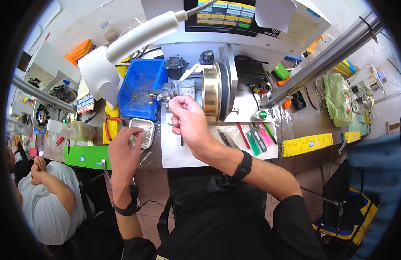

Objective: Manually assemble and glue small components at a specialized workbench with precision tools.

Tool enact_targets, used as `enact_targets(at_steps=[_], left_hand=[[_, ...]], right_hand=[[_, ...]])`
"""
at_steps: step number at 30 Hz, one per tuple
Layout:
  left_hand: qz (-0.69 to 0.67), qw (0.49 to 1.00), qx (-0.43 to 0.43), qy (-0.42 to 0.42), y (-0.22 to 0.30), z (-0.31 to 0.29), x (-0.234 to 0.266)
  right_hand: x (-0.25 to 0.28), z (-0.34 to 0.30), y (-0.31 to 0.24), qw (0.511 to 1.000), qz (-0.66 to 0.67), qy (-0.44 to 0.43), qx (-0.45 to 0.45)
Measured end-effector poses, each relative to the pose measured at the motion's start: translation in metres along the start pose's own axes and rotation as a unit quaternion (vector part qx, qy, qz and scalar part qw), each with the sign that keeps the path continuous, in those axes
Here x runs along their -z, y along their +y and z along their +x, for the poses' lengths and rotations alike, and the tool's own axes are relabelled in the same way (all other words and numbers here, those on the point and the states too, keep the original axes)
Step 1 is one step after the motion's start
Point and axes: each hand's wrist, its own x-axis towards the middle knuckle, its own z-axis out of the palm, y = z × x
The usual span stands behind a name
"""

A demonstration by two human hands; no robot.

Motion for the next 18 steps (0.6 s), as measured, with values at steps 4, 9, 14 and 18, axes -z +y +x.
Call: enact_targets(at_steps=[4,9,14,18], left_hand=[[0.079,0.995,-0.059,-0.012,0.0,0.011,-0.014],[0.103,0.993,-0.053,-0.029,-0.006,0.018,-0.02],[0.113,0.992,-0.047,-0.038,-0.025,0.027,-0.02],[0.091,0.994,-0.023,-0.05,-0.026,0.027,-0.021]], right_hand=[[0.001,-0.003,-0.002,1.0,0.011,0.006,-0.012],[0.001,-0.004,-0.001,1.0,0.009,0.015,-0.012],[0.001,-0.002,-0.002,1.0,0.007,0.014,-0.009],[0.001,-0.002,-0.002,1.0,0.012,0.012,-0.009]])
